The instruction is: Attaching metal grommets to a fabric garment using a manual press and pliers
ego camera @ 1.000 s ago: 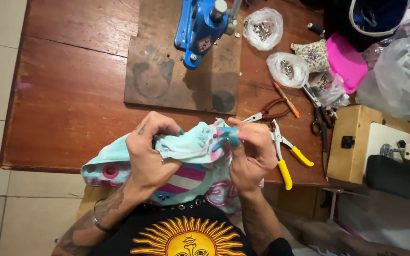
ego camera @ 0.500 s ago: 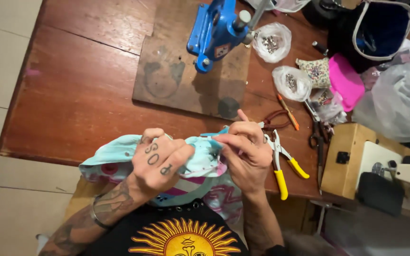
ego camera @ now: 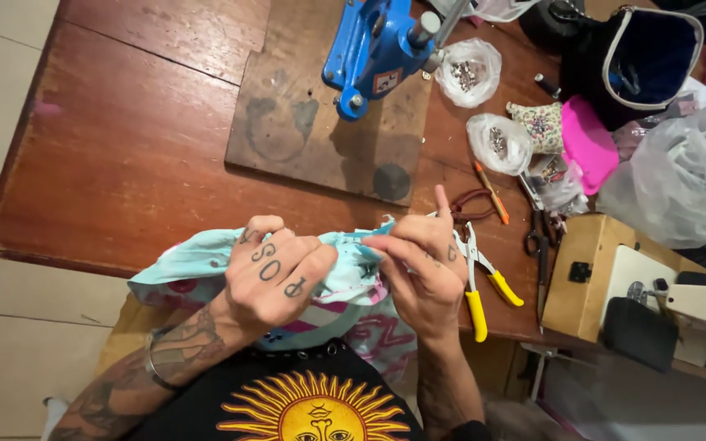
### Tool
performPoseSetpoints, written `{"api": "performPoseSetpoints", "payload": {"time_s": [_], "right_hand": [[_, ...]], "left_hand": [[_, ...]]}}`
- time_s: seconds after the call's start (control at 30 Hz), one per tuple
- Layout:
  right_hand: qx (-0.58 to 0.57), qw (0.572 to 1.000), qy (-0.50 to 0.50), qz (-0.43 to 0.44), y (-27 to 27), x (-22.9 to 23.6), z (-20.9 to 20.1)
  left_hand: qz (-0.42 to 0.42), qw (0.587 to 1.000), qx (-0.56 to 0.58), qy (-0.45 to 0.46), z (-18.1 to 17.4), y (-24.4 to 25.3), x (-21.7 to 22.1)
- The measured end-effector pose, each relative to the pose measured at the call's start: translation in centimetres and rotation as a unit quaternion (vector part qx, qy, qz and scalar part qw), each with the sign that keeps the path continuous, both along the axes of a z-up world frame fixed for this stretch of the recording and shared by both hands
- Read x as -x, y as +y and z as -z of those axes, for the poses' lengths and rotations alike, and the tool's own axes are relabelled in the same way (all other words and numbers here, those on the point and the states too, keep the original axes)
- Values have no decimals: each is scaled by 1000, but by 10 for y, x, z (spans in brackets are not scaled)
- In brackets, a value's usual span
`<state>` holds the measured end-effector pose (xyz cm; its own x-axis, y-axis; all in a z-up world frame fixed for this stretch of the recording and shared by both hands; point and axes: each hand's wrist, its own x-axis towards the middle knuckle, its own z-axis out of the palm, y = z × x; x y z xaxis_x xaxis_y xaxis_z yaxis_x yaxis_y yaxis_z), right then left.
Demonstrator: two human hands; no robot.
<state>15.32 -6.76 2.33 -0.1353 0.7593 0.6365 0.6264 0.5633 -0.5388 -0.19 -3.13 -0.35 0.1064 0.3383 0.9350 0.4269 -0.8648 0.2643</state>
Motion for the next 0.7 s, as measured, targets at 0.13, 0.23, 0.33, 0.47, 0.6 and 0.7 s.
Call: {"api": "performPoseSetpoints", "payload": {"time_s": [0.13,0.23,0.33,0.47,0.6,0.7], "right_hand": [[-77,995,-56,5,3,5,-5],[-132,986,-99,12,6,8,-2],[-133,987,-90,5,5,9,3],[-84,993,-86,-6,1,13,5],[-65,994,-77,-36,-1,6,9],[-45,994,-76,-62,-1,1,6]], "left_hand": [[-3,1000,25,-12,0,-3,-1],[-4,999,43,-18,-9,-1,0],[-1,994,109,2,-8,-6,1],[32,984,172,-22,-12,-8,3],[57,974,214,-37,-9,-8,4],[57,970,234,-31,-4,-9,5]]}}
